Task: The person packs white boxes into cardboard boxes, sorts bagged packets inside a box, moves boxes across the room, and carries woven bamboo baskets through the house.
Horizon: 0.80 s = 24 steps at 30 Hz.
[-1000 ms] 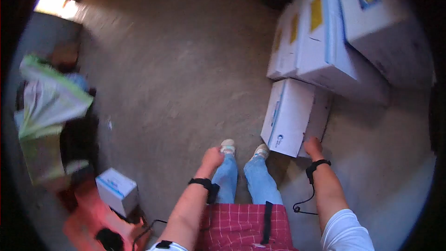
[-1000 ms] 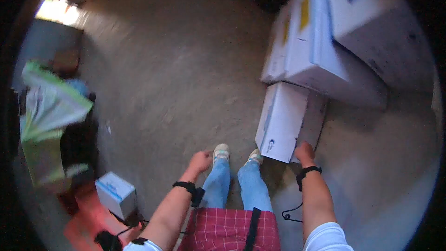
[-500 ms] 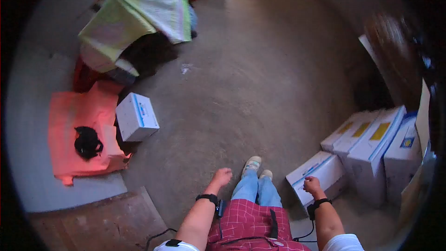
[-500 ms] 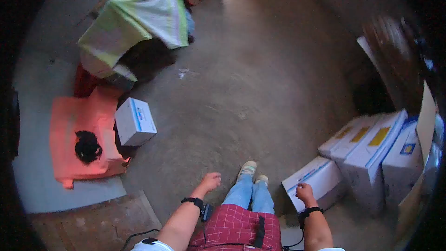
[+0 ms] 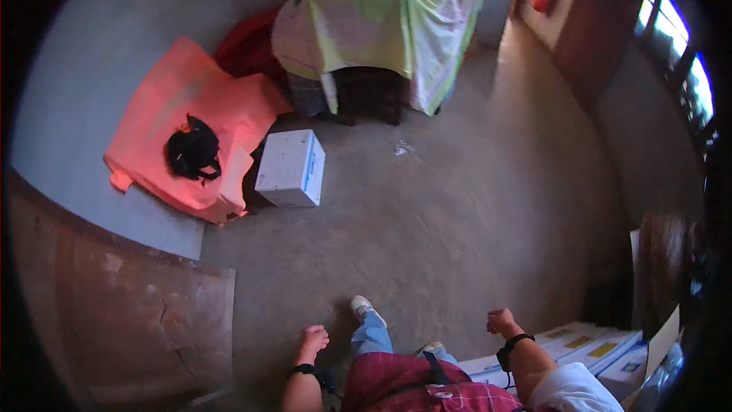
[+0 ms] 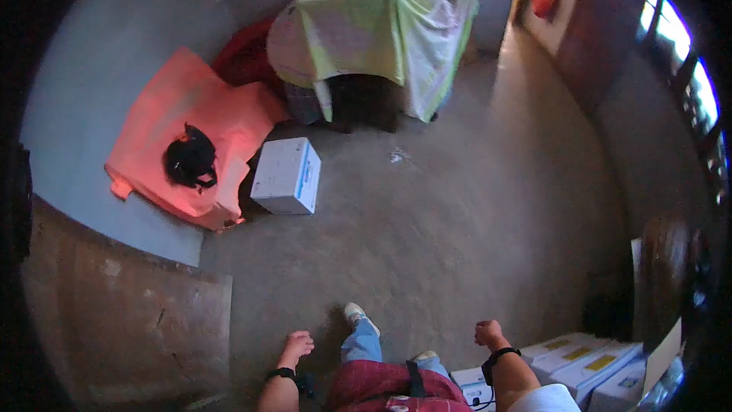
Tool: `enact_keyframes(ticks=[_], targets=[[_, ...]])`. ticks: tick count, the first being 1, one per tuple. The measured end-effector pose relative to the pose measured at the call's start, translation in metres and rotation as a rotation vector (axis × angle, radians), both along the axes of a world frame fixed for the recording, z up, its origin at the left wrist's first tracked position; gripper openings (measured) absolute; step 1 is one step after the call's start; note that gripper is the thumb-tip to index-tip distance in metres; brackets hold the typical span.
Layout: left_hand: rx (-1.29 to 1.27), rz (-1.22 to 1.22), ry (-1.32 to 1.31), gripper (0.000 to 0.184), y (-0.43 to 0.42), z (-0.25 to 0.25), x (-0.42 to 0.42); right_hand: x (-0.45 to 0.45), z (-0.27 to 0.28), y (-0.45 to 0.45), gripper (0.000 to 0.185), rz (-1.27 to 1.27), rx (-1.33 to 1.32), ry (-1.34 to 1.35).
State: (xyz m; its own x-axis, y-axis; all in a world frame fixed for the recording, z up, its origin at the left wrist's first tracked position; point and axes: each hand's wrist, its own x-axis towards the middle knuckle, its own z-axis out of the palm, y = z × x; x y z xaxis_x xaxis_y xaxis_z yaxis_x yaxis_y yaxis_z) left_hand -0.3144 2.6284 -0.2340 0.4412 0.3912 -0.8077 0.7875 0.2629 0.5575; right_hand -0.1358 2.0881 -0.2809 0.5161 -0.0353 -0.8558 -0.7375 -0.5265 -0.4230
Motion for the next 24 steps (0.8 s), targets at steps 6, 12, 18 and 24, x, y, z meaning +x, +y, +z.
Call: enact_keyframes(ticks=[6,12,18,24], targets=[[-0.257,0.174,0.129,0.014,0.098,-0.044,-0.033,0.091,-0.019,0.122,0.02,1.012,-0.264,-0.267],[-0.198,0.382,-0.026,0.01,0.207,-0.018,0.015,0.158,-0.084,0.235,0.012,1.079,0.151,-0.387],[-0.035,0.397,-0.04,0.015,0.281,-0.005,0.083,0.232,0.013,0.385,0.011,1.495,0.009,-0.756],[-0.104,0.434,-0.118,0.015,0.332,-0.036,0.134,0.357,-0.026,0.459,0.02,1.981,-0.186,-0.753]])
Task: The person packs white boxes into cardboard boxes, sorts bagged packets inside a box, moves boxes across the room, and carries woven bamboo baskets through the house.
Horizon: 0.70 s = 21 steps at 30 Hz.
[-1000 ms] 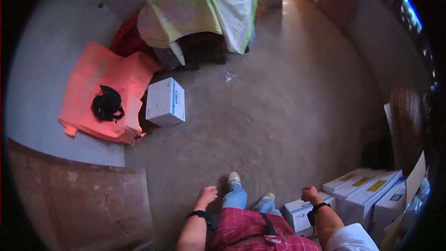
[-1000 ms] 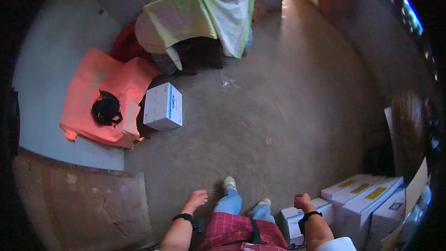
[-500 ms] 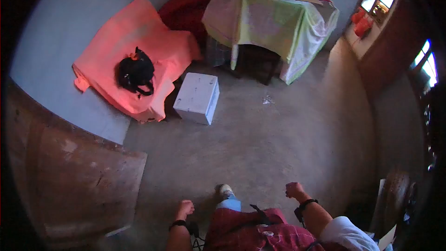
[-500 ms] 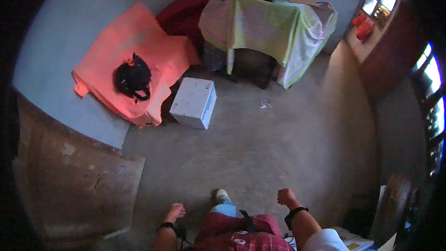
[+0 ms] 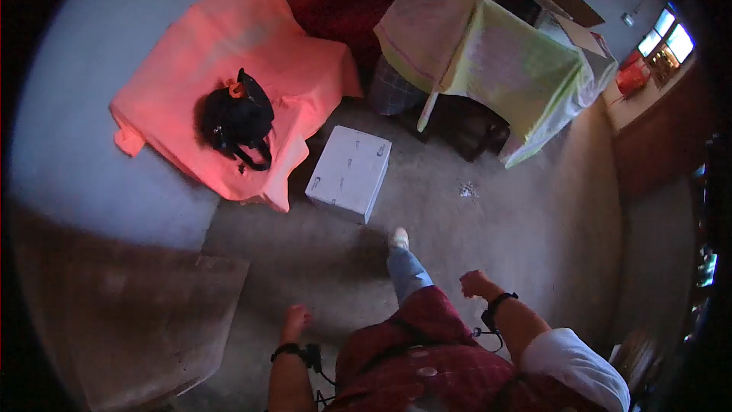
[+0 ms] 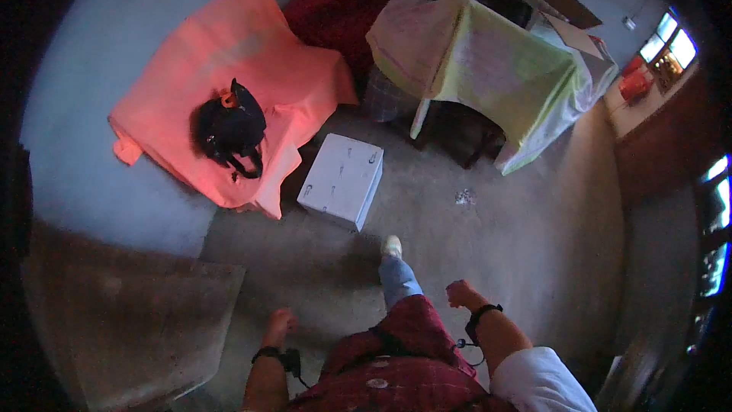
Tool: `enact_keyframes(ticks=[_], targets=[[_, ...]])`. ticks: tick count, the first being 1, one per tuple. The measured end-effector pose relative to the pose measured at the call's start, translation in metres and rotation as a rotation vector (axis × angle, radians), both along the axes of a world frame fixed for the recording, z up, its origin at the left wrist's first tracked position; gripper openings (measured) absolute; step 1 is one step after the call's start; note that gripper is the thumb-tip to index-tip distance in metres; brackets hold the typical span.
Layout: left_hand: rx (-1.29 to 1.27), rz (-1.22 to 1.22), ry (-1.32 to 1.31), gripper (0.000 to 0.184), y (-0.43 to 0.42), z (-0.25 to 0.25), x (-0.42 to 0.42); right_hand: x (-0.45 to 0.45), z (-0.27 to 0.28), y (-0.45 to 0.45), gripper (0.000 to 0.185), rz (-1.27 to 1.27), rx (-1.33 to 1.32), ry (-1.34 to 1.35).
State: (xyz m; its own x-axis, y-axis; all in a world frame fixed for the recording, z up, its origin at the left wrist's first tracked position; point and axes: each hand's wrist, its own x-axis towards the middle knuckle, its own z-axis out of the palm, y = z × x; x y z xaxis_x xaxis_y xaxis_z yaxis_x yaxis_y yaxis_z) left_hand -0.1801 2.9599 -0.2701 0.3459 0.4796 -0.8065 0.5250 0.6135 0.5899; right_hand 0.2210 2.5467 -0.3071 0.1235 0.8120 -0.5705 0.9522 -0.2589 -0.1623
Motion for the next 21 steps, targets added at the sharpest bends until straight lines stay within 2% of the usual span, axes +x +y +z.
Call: enact_keyframes(ticks=[2,4,5,7,8,9,10,11,12,13,15,17,19,21], targets=[[-0.016,0.067,-0.047,0.014,0.019,-0.01,0.023,0.052,-0.017,0.045,0.024,-0.3,-0.468,0.125],[-0.042,0.142,-0.073,0.015,0.04,-0.018,0.047,0.099,-0.039,0.077,0.022,-0.207,-0.428,0.049],[0.119,-0.094,-0.01,0.014,0.06,-0.026,0.068,0.133,-0.053,0.101,0.02,-0.125,-0.355,-0.045],[0.266,-0.344,0.087,0.015,0.101,-0.046,0.109,0.192,-0.093,0.146,0.015,-0.087,-0.183,-0.086],[0.199,-0.306,0.161,0.021,0.123,-0.071,0.113,0.217,-0.065,0.201,0.013,-0.115,-0.426,0.019],[0.152,-0.282,0.189,0.025,0.136,-0.088,0.133,0.242,-0.056,0.242,0.013,-0.058,-0.438,0.014],[0.107,-0.256,0.217,0.03,0.149,-0.104,0.153,0.266,-0.072,0.261,0.013,0.035,-0.125,-0.12],[0.039,-0.085,0.206,0.027,0.162,-0.116,0.187,0.286,-0.076,0.296,0.019,-0.01,-0.063,-0.126],[-0.024,0.089,0.192,0.025,0.176,-0.128,0.224,0.308,-0.092,0.329,0.021,-0.168,0.065,-0.051],[-0.048,0.092,0.198,0.025,0.188,-0.136,0.254,0.326,-0.111,0.358,0.024,-0.326,0.19,0.031],[-0.003,0.086,0.102,0.043,0.211,-0.149,0.312,0.354,-0.13,0.416,0.028,-0.399,0.155,0.148],[0.01,0.13,0.207,0.047,0.221,-0.165,0.357,0.36,-0.124,0.461,0.034,-0.655,0.179,0.101],[0.025,0.163,0.326,0.051,0.233,-0.206,0.378,0.37,-0.13,0.502,0.044,-0.784,0.041,0.139],[-0.11,0.317,0.298,0.059,0.251,-0.264,0.389,0.375,-0.181,0.519,0.05,-0.773,0.185,-0.012]])
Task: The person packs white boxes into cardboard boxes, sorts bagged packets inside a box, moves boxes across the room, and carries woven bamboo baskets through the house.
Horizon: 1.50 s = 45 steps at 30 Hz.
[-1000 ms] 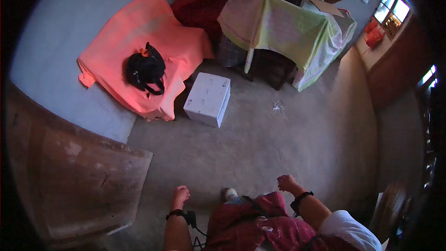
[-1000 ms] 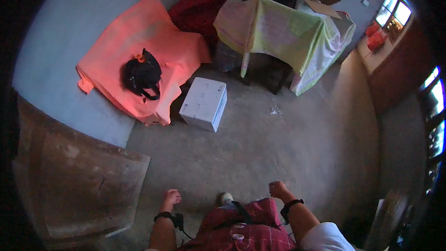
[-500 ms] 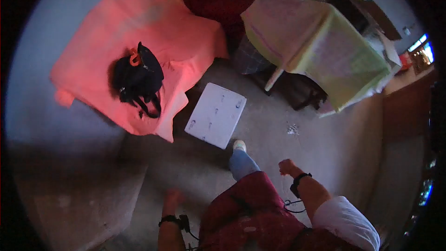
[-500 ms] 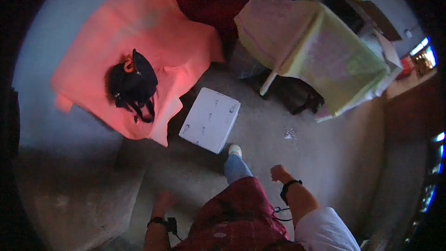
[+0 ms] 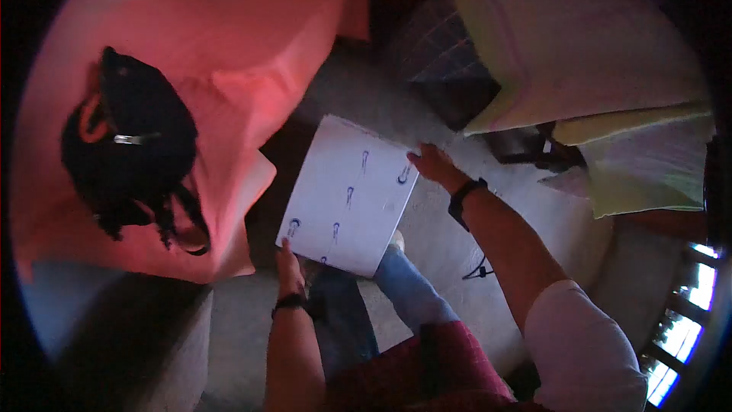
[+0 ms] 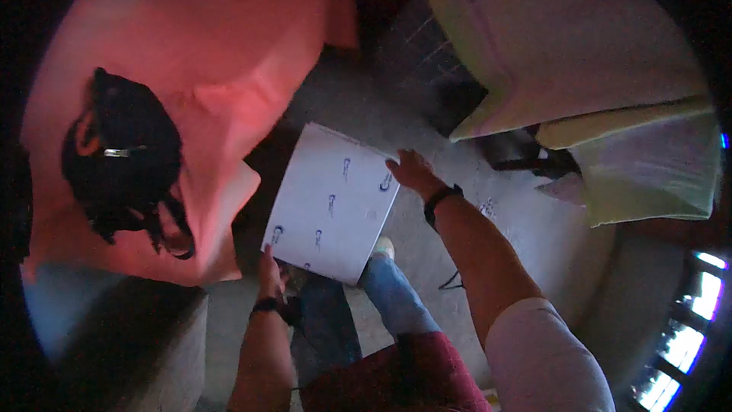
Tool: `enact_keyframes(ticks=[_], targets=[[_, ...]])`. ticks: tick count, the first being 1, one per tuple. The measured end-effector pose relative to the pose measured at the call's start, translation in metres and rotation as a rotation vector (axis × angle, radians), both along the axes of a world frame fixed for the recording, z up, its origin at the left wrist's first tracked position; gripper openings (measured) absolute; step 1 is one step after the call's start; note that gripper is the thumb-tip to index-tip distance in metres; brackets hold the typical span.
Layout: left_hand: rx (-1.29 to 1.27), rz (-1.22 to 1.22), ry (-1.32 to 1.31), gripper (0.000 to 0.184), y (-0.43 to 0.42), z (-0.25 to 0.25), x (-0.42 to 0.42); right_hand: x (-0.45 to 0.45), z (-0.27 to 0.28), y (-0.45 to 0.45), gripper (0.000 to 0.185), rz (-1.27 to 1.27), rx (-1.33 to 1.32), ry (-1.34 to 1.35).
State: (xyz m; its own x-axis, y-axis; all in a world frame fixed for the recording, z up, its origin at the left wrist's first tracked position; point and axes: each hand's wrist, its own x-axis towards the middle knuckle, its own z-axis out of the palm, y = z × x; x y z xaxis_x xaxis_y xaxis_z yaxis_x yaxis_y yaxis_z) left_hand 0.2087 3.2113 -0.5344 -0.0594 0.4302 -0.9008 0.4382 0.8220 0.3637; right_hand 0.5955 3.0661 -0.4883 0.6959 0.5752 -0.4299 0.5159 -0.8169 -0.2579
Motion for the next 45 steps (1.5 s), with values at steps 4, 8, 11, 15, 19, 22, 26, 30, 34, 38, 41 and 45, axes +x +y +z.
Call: enact_keyframes(ticks=[4,8,11,15,19,22,26,30,34,38,41,45], targets=[[-0.091,0.287,-0.314,0.058,0.015,-0.03,0.026,0.002,-0.054,0.019,0.057,-0.015,0.012,0.058],[-0.021,0.398,-0.212,0.053,0.009,-0.051,0.023,-0.001,-0.098,0.019,0.057,0.001,0.107,0.141],[0.19,0.35,-0.107,0.047,0.004,-0.092,0.009,-0.018,-0.062,0.035,0.052,-0.209,-0.022,0.062],[0.304,0.27,-0.036,0.039,0.003,-0.126,-0.012,-0.027,-0.031,0.051,0.052,-0.345,-0.155,0.046],[0.399,0.068,0.042,0.032,0.007,-0.142,-0.021,-0.04,-0.036,0.041,0.053,-0.383,-0.124,-0.063],[0.236,0.15,0.113,0.031,0.006,-0.153,-0.027,-0.049,-0.021,0.03,0.054,-0.388,-0.179,-0.022],[0.151,0.386,-0.063,0.03,0.014,-0.168,-0.018,-0.065,-0.021,-0.002,0.053,-0.467,-0.257,-0.043],[0.274,0.319,-0.069,0.029,0.027,-0.166,-0.017,-0.091,-0.022,-0.033,0.051,-0.608,-0.295,0.008],[0.409,-0.031,0.182,0.021,0.021,-0.14,-0.004,-0.093,-0.021,-0.044,0.048,-0.616,-0.297,0.022],[0.446,-0.103,0.348,0.012,0.031,-0.136,0.006,-0.085,-0.021,-0.052,0.047,-0.623,-0.232,0.046],[0.305,-0.7,0.467,0.022,0.038,-0.096,0.02,-0.07,-0.032,-0.057,0.054,-0.561,-0.224,0.081],[0.365,-0.854,0.504,0.027,0.034,-0.098,0.015,-0.044,-0.094,-0.093,0.036,-0.382,-0.394,0.282]])
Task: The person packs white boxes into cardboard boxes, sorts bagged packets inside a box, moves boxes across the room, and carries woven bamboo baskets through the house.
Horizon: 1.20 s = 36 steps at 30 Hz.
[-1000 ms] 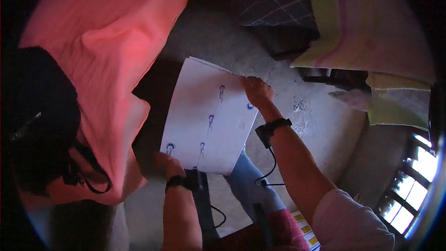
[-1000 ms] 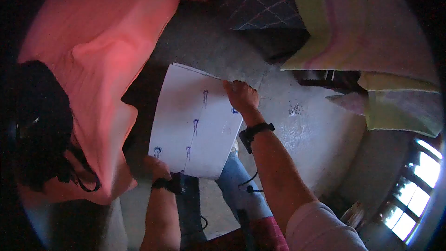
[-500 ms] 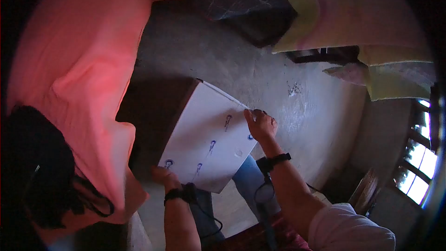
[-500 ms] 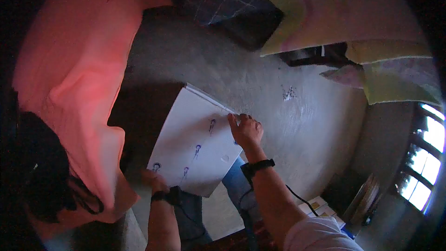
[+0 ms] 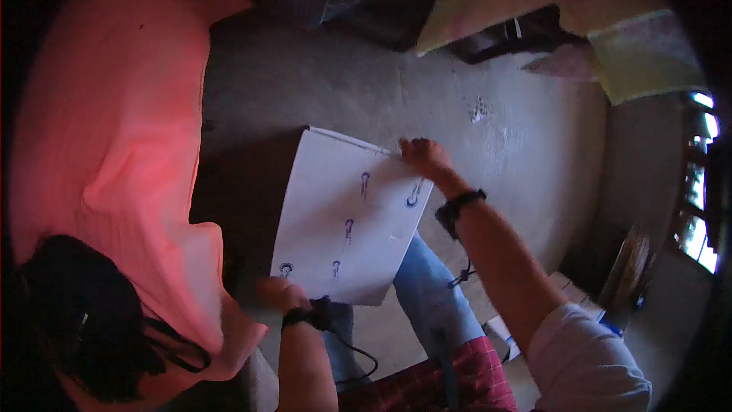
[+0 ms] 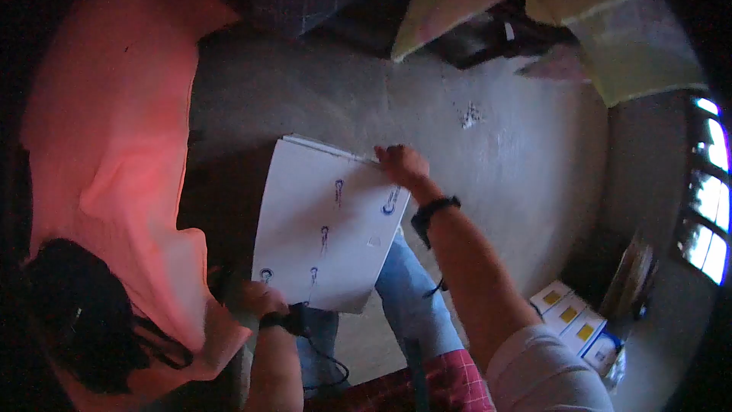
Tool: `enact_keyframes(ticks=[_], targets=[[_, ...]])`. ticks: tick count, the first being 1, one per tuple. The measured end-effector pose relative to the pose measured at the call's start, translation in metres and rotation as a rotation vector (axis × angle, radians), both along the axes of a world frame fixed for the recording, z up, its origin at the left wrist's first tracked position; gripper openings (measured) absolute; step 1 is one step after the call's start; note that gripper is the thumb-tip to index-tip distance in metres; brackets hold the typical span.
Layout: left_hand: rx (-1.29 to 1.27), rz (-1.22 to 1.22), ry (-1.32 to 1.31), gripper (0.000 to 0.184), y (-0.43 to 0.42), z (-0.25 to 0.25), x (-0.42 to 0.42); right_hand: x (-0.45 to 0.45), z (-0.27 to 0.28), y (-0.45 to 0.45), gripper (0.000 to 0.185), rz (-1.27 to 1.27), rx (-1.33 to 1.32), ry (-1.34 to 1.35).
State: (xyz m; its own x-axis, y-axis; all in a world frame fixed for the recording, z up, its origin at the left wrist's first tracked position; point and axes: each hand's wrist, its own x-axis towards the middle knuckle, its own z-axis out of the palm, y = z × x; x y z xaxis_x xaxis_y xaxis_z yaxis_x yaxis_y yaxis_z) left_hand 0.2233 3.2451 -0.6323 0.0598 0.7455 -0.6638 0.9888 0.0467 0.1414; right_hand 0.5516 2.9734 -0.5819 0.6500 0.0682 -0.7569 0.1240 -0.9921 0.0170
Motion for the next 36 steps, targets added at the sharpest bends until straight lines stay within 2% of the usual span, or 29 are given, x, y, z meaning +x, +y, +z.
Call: enact_keyframes(ticks=[1,3,4,6,7,11,12,14,18,20,21,23,27,29,30,32,33,34,35,36], targets=[[0.02,0.018,-0.032,0.028,0.0,-0.004,-0.003,-0.001,-0.012,-0.014,0.036,-0.028,0.004,0.002],[0.061,0.042,-0.082,0.028,0.001,-0.008,-0.009,-0.015,-0.031,-0.032,0.041,0.134,0.39,-0.099],[0.071,0.044,-0.096,0.028,0.002,-0.009,-0.011,-0.02,-0.03,-0.028,0.041,0.125,0.395,-0.09],[0.077,0.045,-0.116,0.029,0.001,-0.013,-0.014,-0.017,-0.014,-0.025,0.033,-0.693,0.654,0.351],[0.078,0.047,-0.124,0.029,0.002,-0.015,-0.015,-0.014,-0.014,-0.025,0.033,-0.686,0.654,0.343],[0.094,0.066,-0.139,0.03,0.004,-0.017,-0.023,-0.034,-0.007,-0.035,0.031,-0.19,0.456,0.225],[0.095,0.067,-0.145,0.03,0.005,-0.017,-0.021,-0.045,-0.002,-0.042,0.031,-0.205,0.447,0.226],[0.092,0.073,-0.16,0.031,0.01,-0.021,-0.02,-0.067,0.022,-0.042,0.031,-0.512,0.534,0.135],[0.083,0.071,-0.178,0.032,0.016,-0.025,-0.019,-0.113,0.021,-0.077,0.039,-0.521,0.489,0.108],[0.078,0.064,-0.179,0.033,0.02,-0.029,-0.016,-0.138,0.009,-0.096,0.044,-0.343,0.573,0.065],[0.074,0.064,-0.181,0.034,0.022,-0.031,-0.016,-0.148,0.009,-0.101,0.044,-0.342,0.57,0.062],[0.053,0.035,-0.173,0.035,0.026,-0.028,-0.011,-0.162,0.026,-0.096,0.049,-0.653,0.606,0.059],[-0.02,-0.038,-0.179,0.04,0.031,-0.035,-0.017,-0.182,0.05,-0.079,0.048,-0.773,0.573,-0.038],[-0.015,0.159,-0.289,0.034,0.027,-0.041,-0.014,-0.194,0.055,-0.076,0.047,-0.493,0.582,-0.155],[-0.016,0.217,-0.324,0.036,0.03,-0.047,-0.012,-0.201,0.057,-0.071,0.047,-0.512,0.576,-0.163],[-0.07,0.072,-0.032,0.036,0.033,-0.049,-0.006,-0.201,0.066,-0.061,0.042,-0.649,0.525,-0.188],[-0.079,0.069,-0.031,0.036,0.037,-0.062,-0.013,-0.195,0.071,-0.061,0.042,-0.651,0.516,-0.19],[-0.068,0.063,-0.047,0.036,0.04,-0.071,-0.016,-0.185,0.074,-0.065,0.041,-0.587,0.479,-0.077],[-0.055,0.063,-0.071,0.035,0.04,-0.077,-0.015,-0.175,0.069,-0.068,0.04,-0.513,0.443,0.035],[-0.046,0.072,-0.098,0.035,0.041,-0.084,-0.02,-0.163,0.053,-0.075,0.04,-0.488,0.44,0.024]])
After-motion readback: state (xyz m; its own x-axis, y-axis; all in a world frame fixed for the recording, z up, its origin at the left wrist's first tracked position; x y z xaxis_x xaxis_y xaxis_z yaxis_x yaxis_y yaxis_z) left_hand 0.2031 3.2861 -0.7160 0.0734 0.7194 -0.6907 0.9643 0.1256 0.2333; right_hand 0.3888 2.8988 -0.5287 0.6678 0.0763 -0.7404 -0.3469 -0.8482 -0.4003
